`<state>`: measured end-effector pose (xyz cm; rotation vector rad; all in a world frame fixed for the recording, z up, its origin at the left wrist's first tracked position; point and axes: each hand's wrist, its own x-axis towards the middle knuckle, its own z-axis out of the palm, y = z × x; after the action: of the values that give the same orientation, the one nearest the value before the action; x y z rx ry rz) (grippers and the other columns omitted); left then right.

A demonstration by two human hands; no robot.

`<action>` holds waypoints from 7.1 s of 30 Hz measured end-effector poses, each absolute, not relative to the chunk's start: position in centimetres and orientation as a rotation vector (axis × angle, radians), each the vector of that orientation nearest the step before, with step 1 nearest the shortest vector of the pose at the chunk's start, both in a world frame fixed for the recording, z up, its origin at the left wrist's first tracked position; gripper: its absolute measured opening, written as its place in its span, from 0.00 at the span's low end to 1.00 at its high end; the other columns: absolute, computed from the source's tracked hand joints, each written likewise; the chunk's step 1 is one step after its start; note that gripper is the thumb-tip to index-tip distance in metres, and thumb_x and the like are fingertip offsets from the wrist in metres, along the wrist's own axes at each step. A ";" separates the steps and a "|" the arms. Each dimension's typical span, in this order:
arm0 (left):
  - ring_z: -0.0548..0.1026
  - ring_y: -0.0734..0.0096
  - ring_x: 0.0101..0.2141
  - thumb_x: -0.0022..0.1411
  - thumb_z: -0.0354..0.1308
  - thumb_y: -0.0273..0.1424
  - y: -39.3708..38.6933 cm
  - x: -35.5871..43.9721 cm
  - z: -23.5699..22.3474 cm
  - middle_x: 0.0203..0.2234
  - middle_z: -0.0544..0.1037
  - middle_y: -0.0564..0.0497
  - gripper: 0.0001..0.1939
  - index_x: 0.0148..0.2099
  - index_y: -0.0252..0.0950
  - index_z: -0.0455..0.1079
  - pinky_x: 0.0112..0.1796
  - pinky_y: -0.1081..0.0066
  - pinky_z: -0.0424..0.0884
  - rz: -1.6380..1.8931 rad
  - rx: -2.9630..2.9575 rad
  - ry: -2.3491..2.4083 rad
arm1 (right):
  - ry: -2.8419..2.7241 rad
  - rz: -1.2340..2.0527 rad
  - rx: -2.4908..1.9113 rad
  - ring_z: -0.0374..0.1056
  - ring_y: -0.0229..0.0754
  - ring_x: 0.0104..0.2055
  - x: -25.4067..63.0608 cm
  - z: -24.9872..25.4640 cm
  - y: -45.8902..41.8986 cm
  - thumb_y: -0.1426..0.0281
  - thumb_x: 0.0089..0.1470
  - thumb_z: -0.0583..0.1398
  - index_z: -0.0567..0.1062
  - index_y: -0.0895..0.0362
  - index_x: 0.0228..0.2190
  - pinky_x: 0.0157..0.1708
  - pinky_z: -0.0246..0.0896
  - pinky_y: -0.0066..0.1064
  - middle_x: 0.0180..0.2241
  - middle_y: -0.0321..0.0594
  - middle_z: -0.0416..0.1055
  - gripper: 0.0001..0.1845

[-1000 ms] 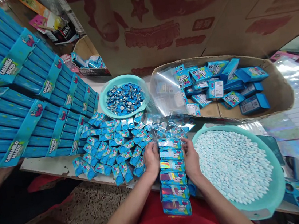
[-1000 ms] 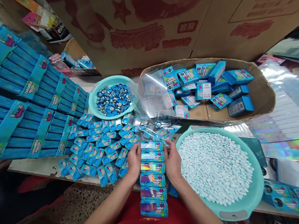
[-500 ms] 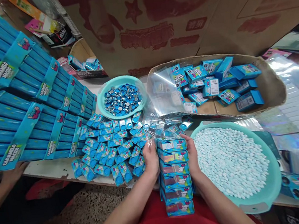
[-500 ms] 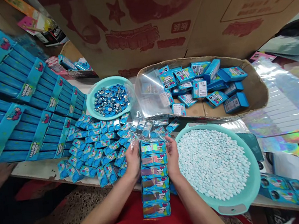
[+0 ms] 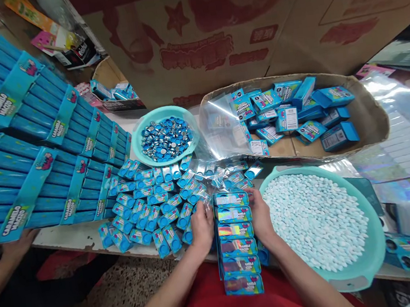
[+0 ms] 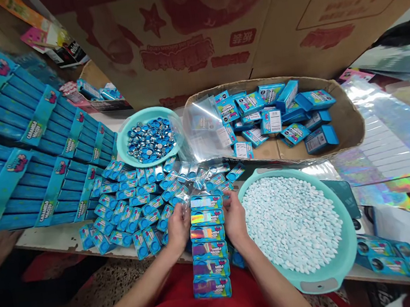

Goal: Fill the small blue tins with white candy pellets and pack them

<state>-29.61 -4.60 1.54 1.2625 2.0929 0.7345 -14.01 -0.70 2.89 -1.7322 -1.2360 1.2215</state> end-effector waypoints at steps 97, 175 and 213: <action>0.72 0.68 0.35 0.59 0.51 0.30 -5.0 -31.9 0.8 0.38 0.74 0.48 0.12 0.46 0.38 0.66 0.35 0.68 0.69 0.834 1.396 1.828 | -1.315 1.174 -1.569 0.67 0.50 0.48 -13.9 0.8 -2.1 0.56 0.50 0.59 0.74 0.55 0.37 0.46 0.65 0.43 0.49 0.47 0.69 0.17; 0.76 0.63 0.41 0.65 0.48 0.34 -9.7 -32.6 -0.9 0.39 0.78 0.44 0.14 0.50 0.36 0.68 0.42 0.64 0.71 0.995 2.133 1.785 | -1.736 1.013 -1.501 0.61 0.38 0.22 -13.3 4.9 -8.6 0.66 0.59 0.50 0.62 0.52 0.23 0.23 0.59 0.27 0.21 0.33 0.65 0.13; 0.73 0.59 0.39 0.42 0.67 0.44 -8.7 -36.3 10.7 0.40 0.75 0.45 0.18 0.27 0.35 0.69 0.39 0.62 0.70 1.287 0.185 1.631 | -1.266 1.350 -1.469 0.61 0.36 0.23 -12.1 8.5 6.2 0.51 0.42 0.63 0.65 0.55 0.18 0.25 0.56 0.28 0.18 0.32 0.64 0.22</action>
<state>-36.34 -8.75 10.75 0.1850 1.6310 1.2869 -12.08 6.22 8.50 -1.4694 -1.2665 1.3502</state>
